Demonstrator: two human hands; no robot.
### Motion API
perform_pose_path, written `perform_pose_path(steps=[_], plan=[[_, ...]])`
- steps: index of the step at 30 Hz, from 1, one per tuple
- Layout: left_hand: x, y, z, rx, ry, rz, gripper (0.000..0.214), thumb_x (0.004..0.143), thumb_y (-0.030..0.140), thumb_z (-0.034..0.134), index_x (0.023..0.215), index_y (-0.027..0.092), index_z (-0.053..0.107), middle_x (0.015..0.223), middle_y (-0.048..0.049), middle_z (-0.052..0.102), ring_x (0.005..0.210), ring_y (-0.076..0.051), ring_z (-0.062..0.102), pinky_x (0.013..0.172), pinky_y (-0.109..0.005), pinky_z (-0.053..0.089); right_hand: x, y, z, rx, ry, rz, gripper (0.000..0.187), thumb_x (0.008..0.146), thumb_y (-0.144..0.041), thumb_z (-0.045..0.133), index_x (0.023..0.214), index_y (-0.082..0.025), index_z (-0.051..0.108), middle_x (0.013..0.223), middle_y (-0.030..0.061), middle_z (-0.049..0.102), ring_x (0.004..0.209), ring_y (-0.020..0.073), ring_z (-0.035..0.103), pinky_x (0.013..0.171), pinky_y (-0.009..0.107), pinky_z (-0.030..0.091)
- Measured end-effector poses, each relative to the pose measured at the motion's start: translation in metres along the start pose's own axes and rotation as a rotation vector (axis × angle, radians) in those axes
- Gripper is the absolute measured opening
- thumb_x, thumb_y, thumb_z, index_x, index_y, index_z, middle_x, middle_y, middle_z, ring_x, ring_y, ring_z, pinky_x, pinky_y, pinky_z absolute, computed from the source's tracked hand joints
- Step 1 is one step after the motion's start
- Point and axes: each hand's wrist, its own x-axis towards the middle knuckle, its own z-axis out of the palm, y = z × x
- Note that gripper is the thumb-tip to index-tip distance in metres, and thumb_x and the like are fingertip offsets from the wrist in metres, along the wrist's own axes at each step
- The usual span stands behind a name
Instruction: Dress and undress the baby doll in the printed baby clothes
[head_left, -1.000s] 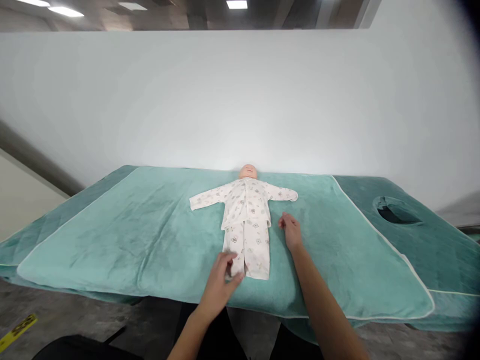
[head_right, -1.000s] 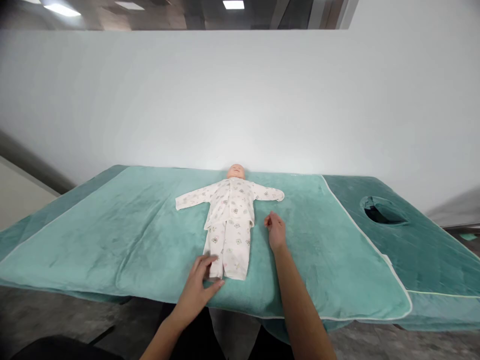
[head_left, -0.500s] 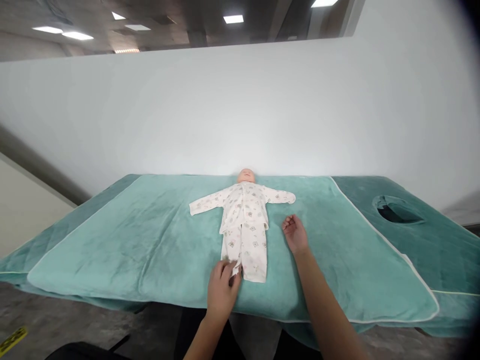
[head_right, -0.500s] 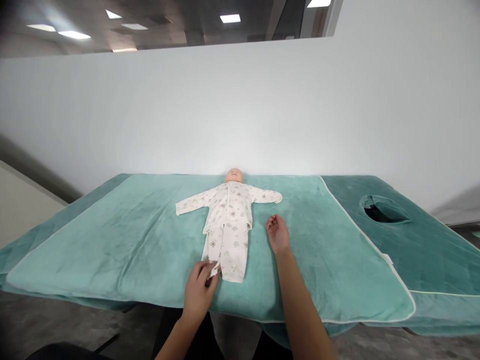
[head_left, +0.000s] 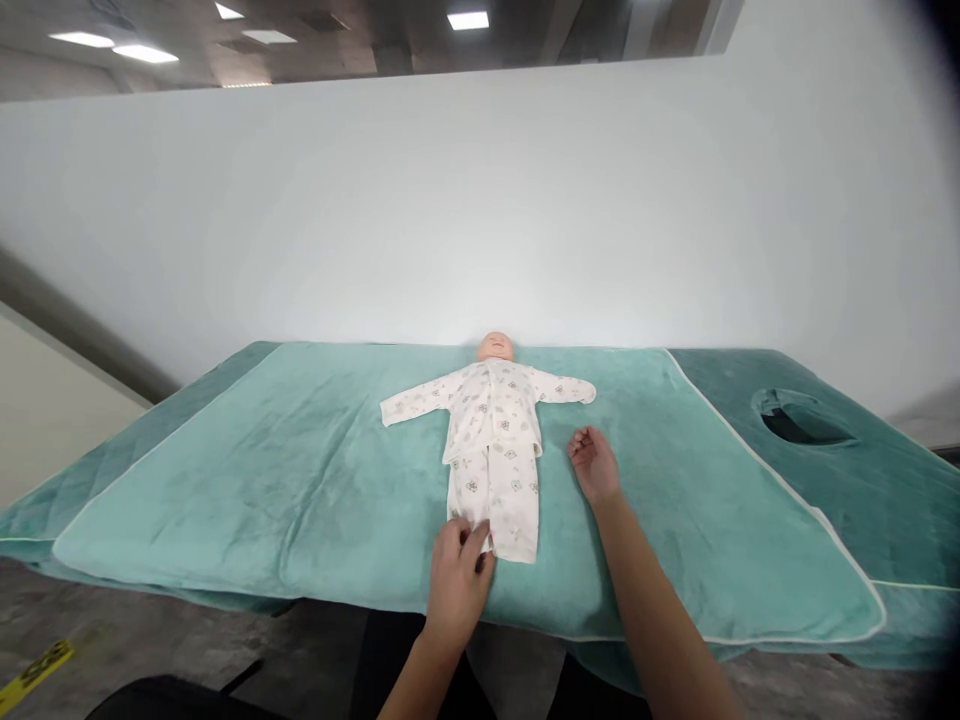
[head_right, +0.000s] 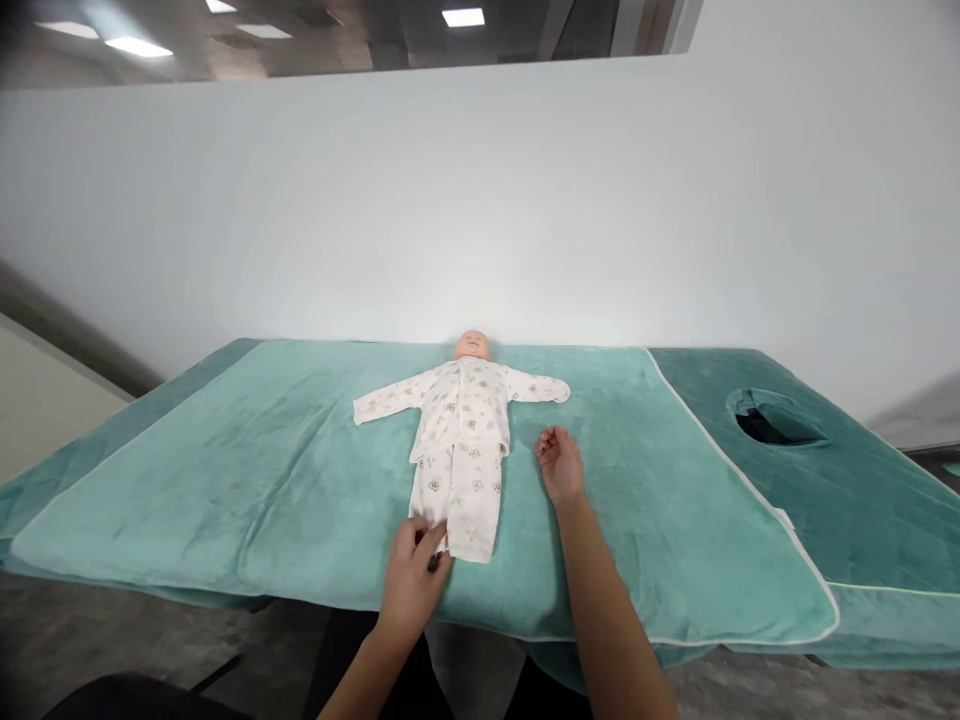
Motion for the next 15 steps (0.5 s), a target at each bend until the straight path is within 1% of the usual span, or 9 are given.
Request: perform_pose_path(steps=[6, 10, 13, 15], plan=[[0.007, 0.013, -0.001, 0.029, -0.026, -0.037, 0.033, 0.079, 0.0, 0.057, 0.105, 0.014, 0.069, 0.1, -0.0083, 0.05, 0.091, -0.022, 0.053, 0.08, -0.038, 0.054, -0.002, 0.0, 0.003, -0.022, 0.011, -0.008, 0.018, 0.08, -0.031, 0.077, 0.076, -0.017, 0.065, 0.071, -0.0032, 0.062, 0.066, 0.0072, 0.057, 0.059, 0.019, 0.05], [0.01, 0.021, -0.003, 0.103, -0.044, -0.057, 0.031, 0.076, -0.001, 0.06, 0.102, 0.014, 0.071, 0.098, -0.0086, 0.052, 0.089, -0.024, 0.053, 0.078, -0.038, 0.052, -0.002, 0.0, 0.004, -0.048, 0.009, -0.011, 0.018, 0.08, -0.031, 0.077, 0.076, -0.018, 0.065, 0.071, -0.0034, 0.062, 0.067, 0.0076, 0.057, 0.06, 0.019, 0.051], [0.015, 0.029, -0.013, 0.179, -0.069, -0.076, 0.03, 0.075, 0.001, 0.062, 0.099, 0.016, 0.072, 0.095, -0.0083, 0.057, 0.085, -0.024, 0.055, 0.075, -0.037, 0.05, -0.003, -0.001, 0.005, -0.071, 0.009, -0.018, 0.02, 0.078, -0.032, 0.079, 0.076, -0.018, 0.064, 0.072, -0.0036, 0.062, 0.067, 0.0076, 0.057, 0.061, 0.019, 0.051], [0.022, 0.034, -0.029, 0.179, -0.082, -0.062, 0.03, 0.075, 0.001, 0.061, 0.097, 0.017, 0.072, 0.094, -0.0081, 0.06, 0.084, -0.024, 0.056, 0.072, -0.036, 0.048, -0.004, -0.001, 0.006, -0.094, 0.013, -0.024, 0.023, 0.077, -0.035, 0.079, 0.077, -0.019, 0.064, 0.072, -0.0038, 0.062, 0.067, 0.0074, 0.056, 0.06, 0.019, 0.05]])
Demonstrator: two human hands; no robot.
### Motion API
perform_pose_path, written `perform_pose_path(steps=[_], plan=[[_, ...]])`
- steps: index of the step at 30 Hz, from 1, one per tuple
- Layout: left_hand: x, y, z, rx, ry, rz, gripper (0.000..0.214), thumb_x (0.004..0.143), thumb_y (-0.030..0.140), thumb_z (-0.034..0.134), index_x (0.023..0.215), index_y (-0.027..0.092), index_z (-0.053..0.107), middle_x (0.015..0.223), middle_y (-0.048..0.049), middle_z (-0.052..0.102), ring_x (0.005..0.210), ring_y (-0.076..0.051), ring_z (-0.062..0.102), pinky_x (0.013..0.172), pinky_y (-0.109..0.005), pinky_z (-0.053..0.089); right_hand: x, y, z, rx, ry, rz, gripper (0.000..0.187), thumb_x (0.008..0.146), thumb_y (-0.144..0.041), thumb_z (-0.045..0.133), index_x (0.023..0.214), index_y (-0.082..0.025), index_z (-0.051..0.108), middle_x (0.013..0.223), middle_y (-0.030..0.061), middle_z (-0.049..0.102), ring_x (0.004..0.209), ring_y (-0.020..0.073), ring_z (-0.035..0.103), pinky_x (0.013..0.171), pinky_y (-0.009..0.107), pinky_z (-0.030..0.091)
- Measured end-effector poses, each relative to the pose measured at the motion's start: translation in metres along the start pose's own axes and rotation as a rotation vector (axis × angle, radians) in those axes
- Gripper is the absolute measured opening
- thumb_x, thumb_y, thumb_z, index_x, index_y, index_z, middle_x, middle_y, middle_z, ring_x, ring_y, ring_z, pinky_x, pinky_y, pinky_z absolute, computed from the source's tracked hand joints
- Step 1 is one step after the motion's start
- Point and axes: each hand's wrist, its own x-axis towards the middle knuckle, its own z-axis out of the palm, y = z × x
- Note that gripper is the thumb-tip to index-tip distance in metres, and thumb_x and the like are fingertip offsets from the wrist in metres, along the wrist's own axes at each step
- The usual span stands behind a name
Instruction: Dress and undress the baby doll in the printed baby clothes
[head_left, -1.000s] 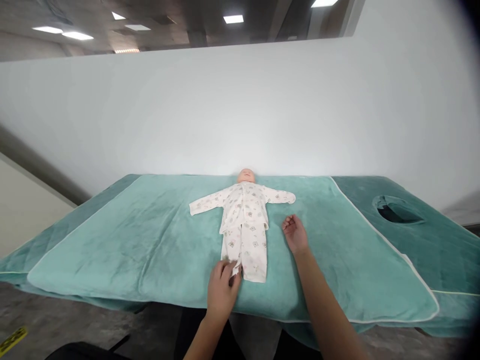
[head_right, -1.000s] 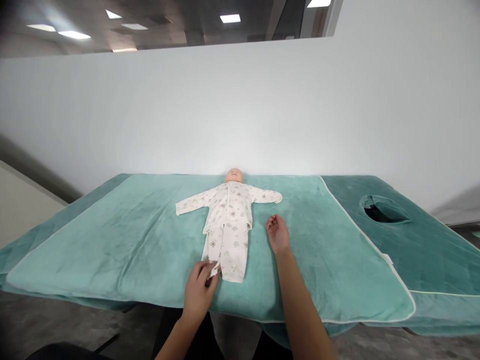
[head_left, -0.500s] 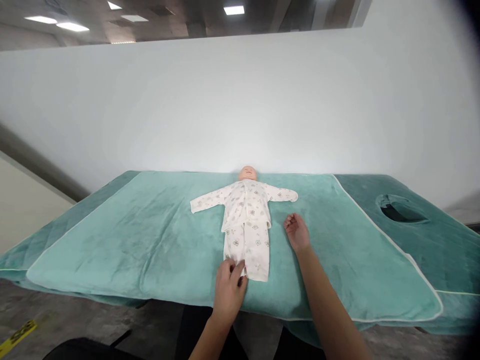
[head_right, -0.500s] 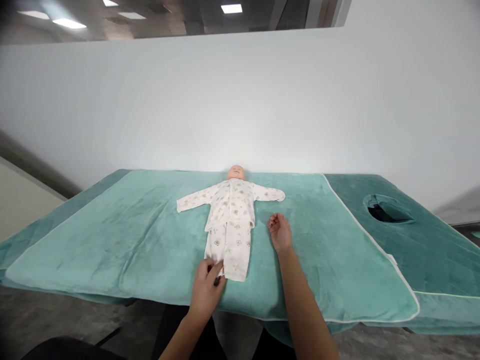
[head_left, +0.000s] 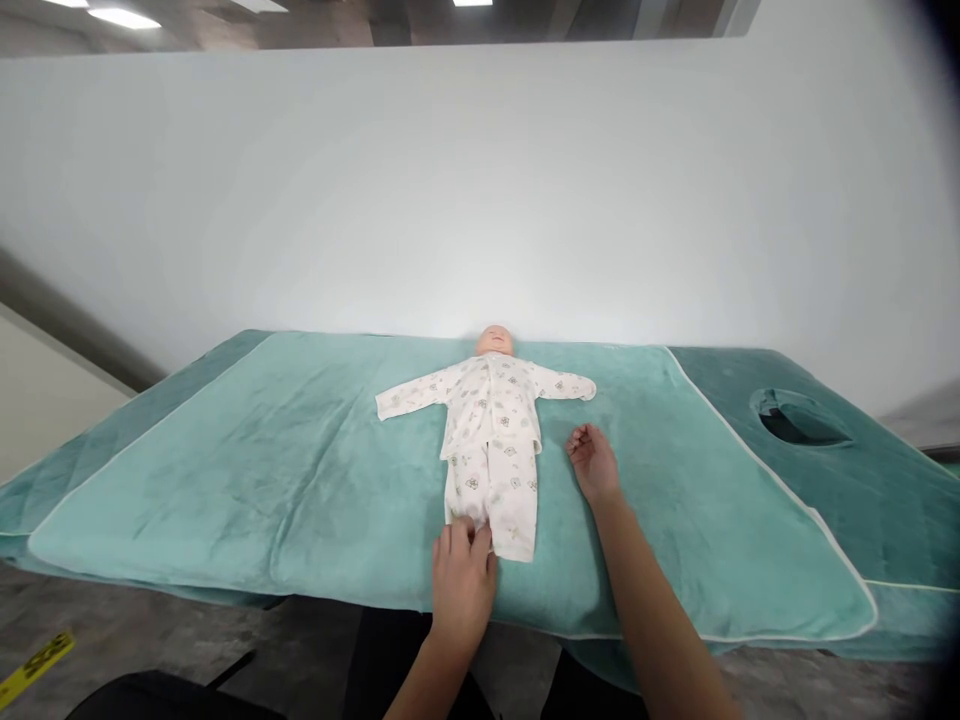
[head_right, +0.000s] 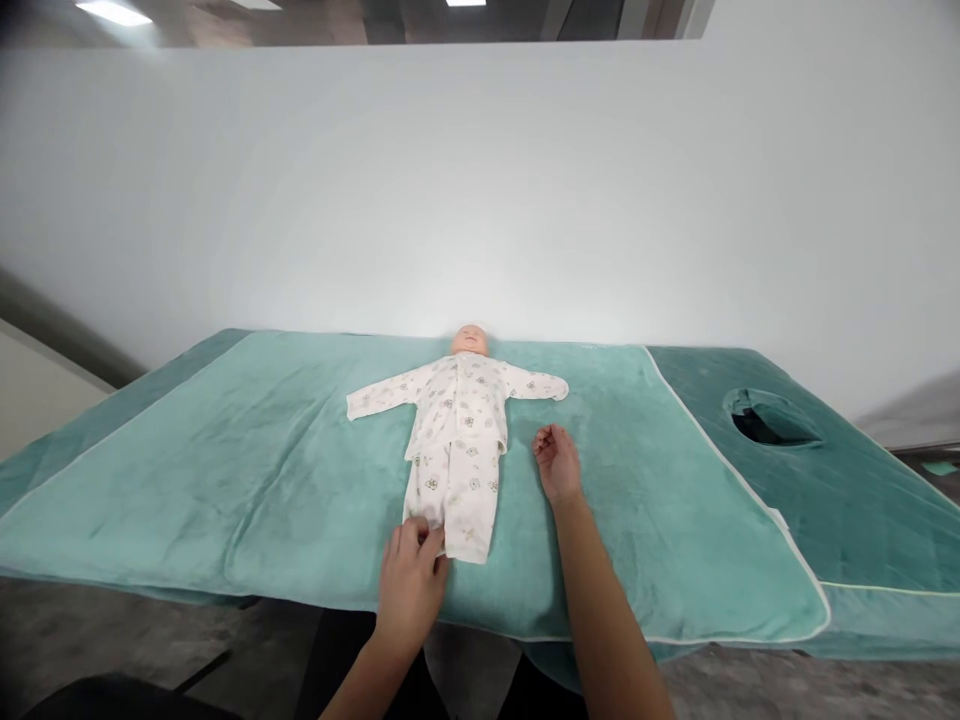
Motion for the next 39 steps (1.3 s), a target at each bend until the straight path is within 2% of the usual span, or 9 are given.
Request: perform_pose_path(steps=[5, 8, 11, 15, 18, 20, 26, 32, 39], plan=[[0.02, -0.015, -0.054, -0.165, 0.116, 0.166, 0.027, 0.083, 0.009, 0.056, 0.1, 0.022, 0.071, 0.096, -0.0077, 0.068, 0.09, -0.025, 0.059, 0.075, -0.039, 0.044, -0.002, 0.0, 0.004, -0.098, 0.012, -0.01, 0.029, 0.074, -0.042, 0.082, 0.075, -0.02, 0.063, 0.071, -0.0035, 0.062, 0.064, 0.0086, 0.055, 0.059, 0.021, 0.05], [0.049, -0.044, -0.06, -0.267, 0.218, 0.171, 0.025, 0.089, 0.015, 0.054, 0.104, 0.025, 0.071, 0.096, -0.0079, 0.069, 0.092, -0.026, 0.061, 0.081, -0.043, 0.046, -0.003, 0.0, 0.013, -0.199, 0.039, -0.009, 0.03, 0.071, -0.044, 0.082, 0.074, -0.019, 0.064, 0.071, -0.0017, 0.063, 0.064, 0.0104, 0.055, 0.058, 0.023, 0.049], [0.106, -0.069, -0.033, -0.382, 0.232, 0.065, 0.03, 0.092, 0.019, 0.051, 0.111, 0.028, 0.071, 0.096, -0.0078, 0.069, 0.098, -0.028, 0.063, 0.089, -0.045, 0.049, -0.006, -0.002, 0.036, -0.351, 0.076, -0.04, 0.03, 0.072, -0.044, 0.079, 0.071, -0.019, 0.064, 0.072, 0.0002, 0.063, 0.062, 0.0119, 0.053, 0.053, 0.025, 0.045], [0.213, -0.083, 0.029, -0.524, 0.118, -0.038, 0.036, 0.093, 0.018, 0.049, 0.122, 0.026, 0.068, 0.111, -0.0093, 0.068, 0.112, -0.028, 0.06, 0.099, -0.046, 0.049, 0.002, -0.003, 0.092, -0.593, 0.02, -0.178, 0.033, 0.081, -0.051, 0.066, 0.07, -0.021, 0.061, 0.073, 0.0028, 0.062, 0.062, 0.0157, 0.052, 0.056, 0.03, 0.043], [0.277, -0.084, 0.072, -0.647, 0.019, -0.087, 0.039, 0.091, 0.013, 0.046, 0.123, 0.021, 0.068, 0.114, -0.0103, 0.067, 0.112, -0.025, 0.061, 0.103, -0.044, 0.048, 0.03, 0.009, 0.134, -0.716, -0.047, -0.244, 0.026, 0.079, -0.047, 0.066, 0.077, -0.021, 0.065, 0.081, 0.0028, 0.066, 0.074, 0.0186, 0.057, 0.07, 0.033, 0.048], [0.298, -0.085, 0.095, -0.716, -0.035, -0.08, 0.044, 0.09, 0.008, 0.043, 0.123, 0.02, 0.07, 0.115, -0.0099, 0.066, 0.108, -0.023, 0.062, 0.103, -0.041, 0.048, 0.058, 0.024, 0.15, -0.835, -0.106, -0.287, 0.019, 0.078, -0.04, 0.067, 0.086, -0.023, 0.069, 0.093, 0.0029, 0.068, 0.085, 0.02, 0.06, 0.08, 0.035, 0.049], [0.292, -0.093, 0.129, -0.607, 0.013, -0.049, 0.038, 0.094, 0.013, 0.044, 0.113, 0.024, 0.076, 0.114, -0.0077, 0.064, 0.113, -0.024, 0.057, 0.102, -0.04, 0.047, 0.123, 0.065, 0.146, -1.369, -0.262, -0.446, 0.027, 0.09, -0.034, 0.054, 0.105, -0.026, 0.075, 0.112, 0.0067, 0.065, 0.102, 0.0223, 0.061, 0.094, 0.037, 0.047], [0.297, -0.093, 0.129, -0.621, 0.004, -0.066, 0.04, 0.095, 0.012, 0.042, 0.12, 0.023, 0.071, 0.11, -0.0075, 0.062, 0.104, -0.022, 0.06, 0.09, -0.037, 0.05, 0.124, 0.056, 0.147, -1.378, -0.296, -0.443, 0.016, 0.088, -0.032, 0.06, 0.094, -0.024, 0.073, 0.101, 0.0039, 0.064, 0.077, 0.0157, 0.06, 0.077, 0.032, 0.049], [0.301, -0.091, 0.126, -0.631, -0.026, -0.094, 0.038, 0.091, 0.008, 0.044, 0.106, 0.024, 0.075, 0.11, -0.0058, 0.063, 0.107, -0.021, 0.061, 0.091, -0.036, 0.05, 0.121, 0.053, 0.153, -1.35, -0.291, -0.398, 0.015, 0.09, -0.027, 0.059, 0.082, -0.024, 0.07, 0.094, 0.0022, 0.061, 0.079, 0.0151, 0.06, 0.077, 0.031, 0.047]])
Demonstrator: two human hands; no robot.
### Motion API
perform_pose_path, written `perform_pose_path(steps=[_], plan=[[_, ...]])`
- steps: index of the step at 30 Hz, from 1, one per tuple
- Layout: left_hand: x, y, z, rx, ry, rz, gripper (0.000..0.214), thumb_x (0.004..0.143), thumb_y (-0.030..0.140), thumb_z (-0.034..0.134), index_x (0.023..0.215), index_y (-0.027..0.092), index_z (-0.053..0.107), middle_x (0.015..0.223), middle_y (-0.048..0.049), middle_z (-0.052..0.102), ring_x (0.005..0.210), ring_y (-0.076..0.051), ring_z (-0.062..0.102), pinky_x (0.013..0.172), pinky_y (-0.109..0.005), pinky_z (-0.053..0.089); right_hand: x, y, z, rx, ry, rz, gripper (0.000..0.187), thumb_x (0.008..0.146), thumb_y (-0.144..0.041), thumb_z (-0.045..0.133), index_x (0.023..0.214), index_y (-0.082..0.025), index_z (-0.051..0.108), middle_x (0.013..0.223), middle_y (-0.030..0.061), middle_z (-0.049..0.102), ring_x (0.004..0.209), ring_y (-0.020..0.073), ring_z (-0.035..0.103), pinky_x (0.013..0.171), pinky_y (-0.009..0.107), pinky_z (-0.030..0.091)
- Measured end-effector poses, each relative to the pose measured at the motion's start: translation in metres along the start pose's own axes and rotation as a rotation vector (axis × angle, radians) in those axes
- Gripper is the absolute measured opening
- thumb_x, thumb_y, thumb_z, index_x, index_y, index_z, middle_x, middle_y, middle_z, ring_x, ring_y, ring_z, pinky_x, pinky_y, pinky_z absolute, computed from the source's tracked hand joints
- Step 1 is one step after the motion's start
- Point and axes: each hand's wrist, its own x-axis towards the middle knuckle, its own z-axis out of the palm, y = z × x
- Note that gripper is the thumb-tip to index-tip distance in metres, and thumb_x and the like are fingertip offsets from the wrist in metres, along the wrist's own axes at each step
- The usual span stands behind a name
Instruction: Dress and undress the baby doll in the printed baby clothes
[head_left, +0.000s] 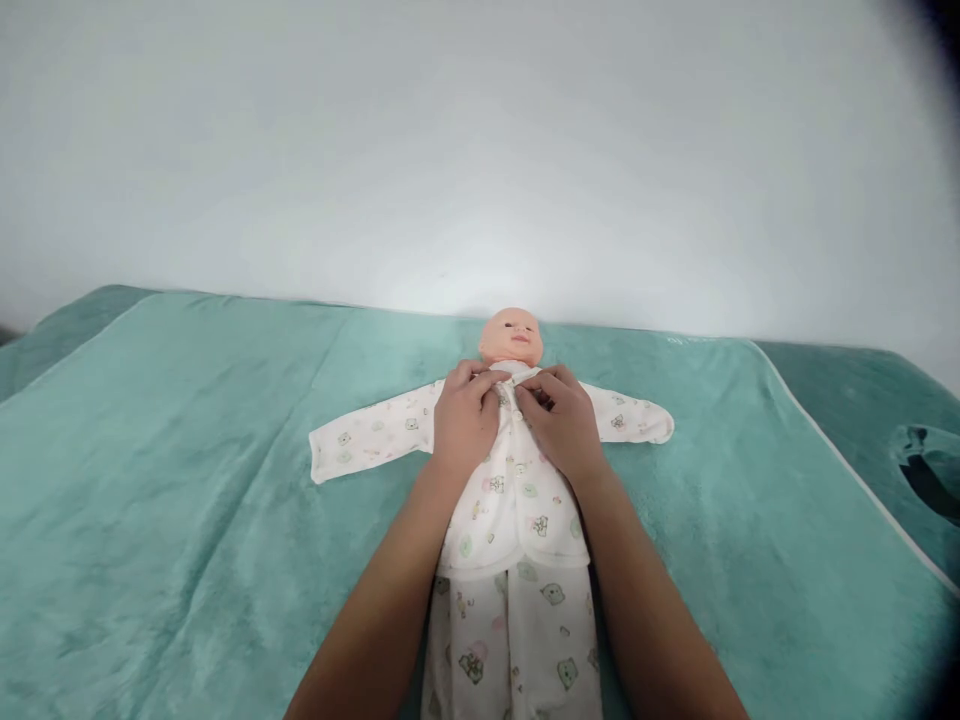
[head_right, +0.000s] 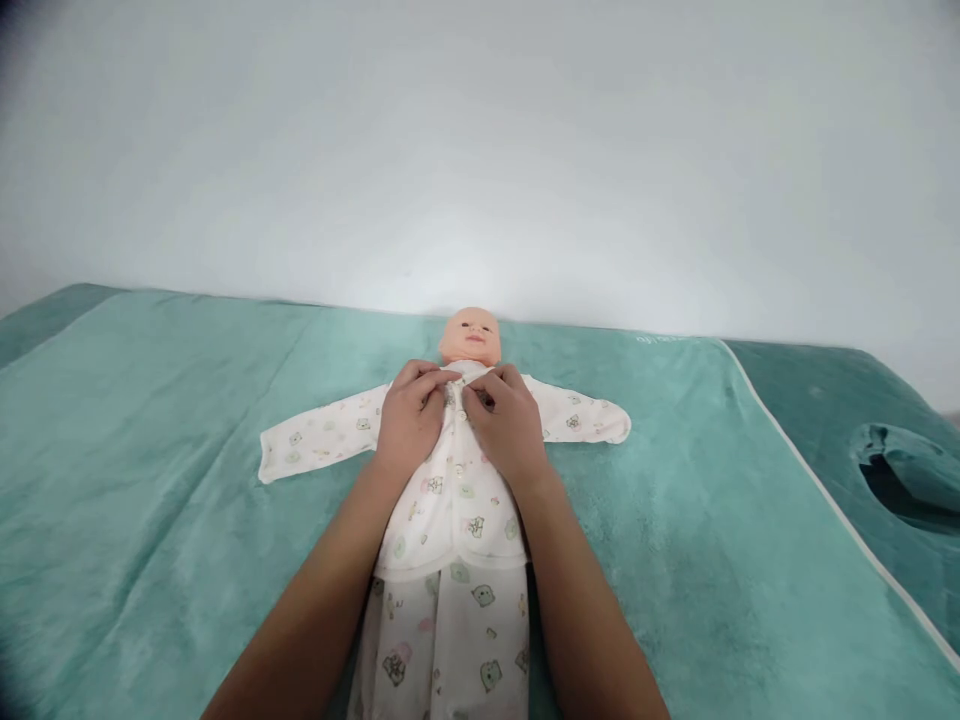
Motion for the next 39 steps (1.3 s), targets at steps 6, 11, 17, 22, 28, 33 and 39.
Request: perform_pose_path(steps=[6, 11, 17, 22, 28, 33, 39], plan=[[0.001, 0.0, 0.003, -0.066, 0.032, -0.049, 0.033, 0.092, 0.01, 0.046, 0.106, 0.021, 0.073, 0.108, -0.0059, 0.065, 0.103, -0.021, 0.063, 0.087, -0.036, 0.051, 0.001, 0.001, -0.001, -0.003, -0.058, 0.033, 0.017, 0.092, -0.036, 0.058, 0.092, -0.024, 0.071, 0.104, 0.0037, 0.062, 0.083, 0.016, 0.062, 0.08, 0.033, 0.048], [0.002, 0.0, 0.001, -0.174, -0.011, -0.046, 0.034, 0.087, 0.007, 0.049, 0.101, 0.023, 0.076, 0.103, -0.005, 0.065, 0.1, -0.02, 0.062, 0.088, -0.035, 0.052, -0.002, -0.008, -0.001, -0.13, -0.095, 0.083, 0.029, 0.085, -0.05, 0.069, 0.098, -0.024, 0.067, 0.106, 0.0054, 0.062, 0.093, 0.0222, 0.062, 0.078, 0.036, 0.047], [0.002, -0.001, 0.001, -0.207, -0.036, 0.027, 0.039, 0.093, 0.007, 0.043, 0.106, 0.024, 0.075, 0.112, -0.0033, 0.072, 0.109, -0.02, 0.061, 0.099, -0.038, 0.048, -0.001, -0.004, 0.004, -0.109, 0.002, 0.089, 0.011, 0.089, -0.033, 0.062, 0.088, -0.025, 0.07, 0.099, 0.0026, 0.063, 0.078, 0.0167, 0.06, 0.075, 0.033, 0.045], [0.001, 0.0, 0.0, -0.18, -0.06, 0.028, 0.038, 0.094, 0.008, 0.043, 0.109, 0.025, 0.073, 0.114, -0.0005, 0.074, 0.112, -0.02, 0.06, 0.101, -0.038, 0.048, 0.008, 0.011, 0.004, 0.077, 0.017, 0.124, 0.016, 0.086, -0.034, 0.062, 0.078, -0.024, 0.071, 0.087, 0.0007, 0.066, 0.074, 0.0157, 0.058, 0.076, 0.031, 0.046], [0.001, 0.0, 0.0, -0.202, -0.098, 0.091, 0.04, 0.096, 0.008, 0.039, 0.115, 0.026, 0.07, 0.121, -0.0013, 0.071, 0.116, -0.019, 0.059, 0.105, -0.039, 0.046, 0.013, 0.018, 0.004, 0.115, 0.101, 0.222, 0.017, 0.085, -0.035, 0.059, 0.081, -0.022, 0.068, 0.088, 0.0017, 0.067, 0.076, 0.0169, 0.058, 0.077, 0.032, 0.045], [-0.01, -0.001, -0.004, -0.289, -0.048, 0.09, 0.032, 0.096, 0.011, 0.043, 0.097, 0.025, 0.072, 0.128, -0.0042, 0.065, 0.123, -0.019, 0.059, 0.108, -0.04, 0.047, 0.007, 0.007, -0.006, 0.012, 0.076, 0.167, 0.02, 0.087, -0.042, 0.058, 0.081, -0.023, 0.06, 0.081, 0.0012, 0.065, 0.07, 0.0173, 0.055, 0.069, 0.033, 0.042], [-0.034, -0.006, -0.014, -0.34, -0.16, 0.065, 0.026, 0.095, 0.019, 0.052, 0.11, 0.027, 0.073, 0.145, -0.0049, 0.056, 0.131, -0.023, 0.055, 0.114, -0.044, 0.044, -0.018, -0.032, -0.027, -0.262, -0.296, 0.045, 0.039, 0.086, -0.05, 0.065, 0.065, -0.024, 0.046, 0.06, -0.0015, 0.053, 0.054, 0.0144, 0.041, 0.055, 0.032, 0.027]])
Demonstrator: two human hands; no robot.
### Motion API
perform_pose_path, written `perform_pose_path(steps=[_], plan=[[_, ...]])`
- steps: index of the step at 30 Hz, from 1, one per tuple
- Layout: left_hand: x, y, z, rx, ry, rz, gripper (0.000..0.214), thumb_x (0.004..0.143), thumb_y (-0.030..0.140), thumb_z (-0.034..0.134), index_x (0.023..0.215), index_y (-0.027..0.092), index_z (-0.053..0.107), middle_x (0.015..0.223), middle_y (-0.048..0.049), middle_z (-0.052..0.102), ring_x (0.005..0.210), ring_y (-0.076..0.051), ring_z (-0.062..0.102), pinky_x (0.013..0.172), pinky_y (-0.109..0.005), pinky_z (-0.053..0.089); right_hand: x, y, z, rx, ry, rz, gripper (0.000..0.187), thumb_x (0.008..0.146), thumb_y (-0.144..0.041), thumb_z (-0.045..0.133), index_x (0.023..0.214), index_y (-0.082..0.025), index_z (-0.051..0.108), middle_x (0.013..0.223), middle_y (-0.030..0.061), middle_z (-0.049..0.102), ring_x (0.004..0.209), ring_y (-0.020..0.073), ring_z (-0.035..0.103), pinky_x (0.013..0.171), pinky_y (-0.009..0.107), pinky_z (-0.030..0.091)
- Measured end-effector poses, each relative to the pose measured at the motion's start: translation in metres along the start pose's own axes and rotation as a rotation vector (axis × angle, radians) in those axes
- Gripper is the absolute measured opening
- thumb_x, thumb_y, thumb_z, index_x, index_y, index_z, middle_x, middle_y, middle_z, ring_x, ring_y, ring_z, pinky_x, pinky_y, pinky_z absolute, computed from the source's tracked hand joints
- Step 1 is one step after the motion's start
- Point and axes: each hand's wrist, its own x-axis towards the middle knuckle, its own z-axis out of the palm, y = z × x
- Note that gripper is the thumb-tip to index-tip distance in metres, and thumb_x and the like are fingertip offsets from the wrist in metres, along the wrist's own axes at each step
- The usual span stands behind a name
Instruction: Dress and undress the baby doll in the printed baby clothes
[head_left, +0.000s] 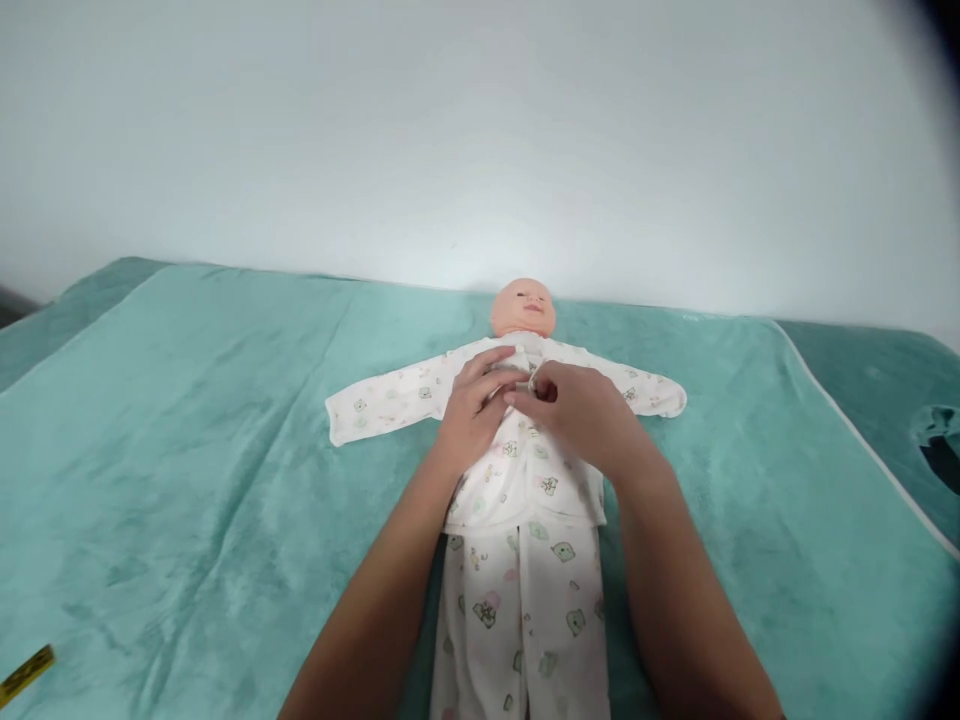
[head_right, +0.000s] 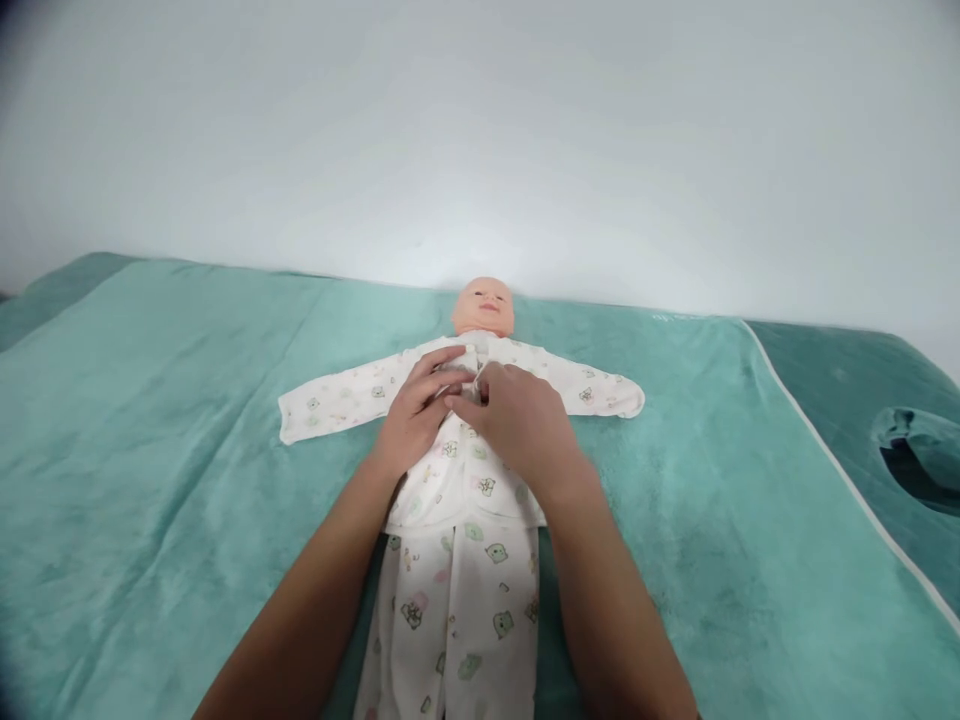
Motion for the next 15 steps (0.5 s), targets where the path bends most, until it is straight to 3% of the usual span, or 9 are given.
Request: perform_pose_path(steps=[3, 6, 12, 15], plan=[[-0.003, 0.0, -0.001, 0.009, -0.023, 0.007, 0.029, 0.098, 0.022, 0.049, 0.113, 0.028, 0.073, 0.149, -0.0046, 0.053, 0.136, -0.022, 0.05, 0.117, -0.043, 0.041, -0.005, -0.004, -0.002, -0.091, -0.036, -0.003, 0.034, 0.086, -0.039, 0.064, 0.065, -0.023, 0.044, 0.065, -0.0008, 0.055, 0.057, 0.0145, 0.042, 0.055, 0.032, 0.027], [-0.002, 0.0, -0.002, 0.03, -0.023, 0.005, 0.029, 0.1, 0.024, 0.047, 0.113, 0.028, 0.073, 0.148, -0.0045, 0.053, 0.139, -0.022, 0.048, 0.119, -0.044, 0.039, -0.001, 0.004, -0.004, -0.047, -0.08, -0.049, 0.031, 0.088, -0.033, 0.058, 0.064, -0.023, 0.042, 0.064, -0.0015, 0.053, 0.059, 0.0143, 0.043, 0.054, 0.031, 0.029], [-0.001, 0.0, -0.002, 0.044, -0.025, 0.002, 0.029, 0.101, 0.026, 0.047, 0.112, 0.028, 0.073, 0.148, -0.0047, 0.053, 0.138, -0.023, 0.048, 0.118, -0.044, 0.038, 0.009, 0.028, -0.021, 0.323, -0.358, 0.005, 0.03, 0.086, -0.036, 0.058, 0.065, -0.023, 0.042, 0.06, -0.0054, 0.045, 0.055, 0.0113, 0.042, 0.05, 0.027, 0.032], [0.0, 0.001, -0.002, 0.055, -0.034, -0.011, 0.03, 0.101, 0.026, 0.046, 0.113, 0.028, 0.073, 0.15, -0.0047, 0.051, 0.139, -0.023, 0.047, 0.12, -0.044, 0.037, 0.013, 0.032, -0.022, 0.468, -0.389, 0.061, 0.026, 0.086, -0.037, 0.059, 0.068, -0.023, 0.047, 0.058, -0.0061, 0.047, 0.053, 0.0111, 0.046, 0.051, 0.026, 0.035]])
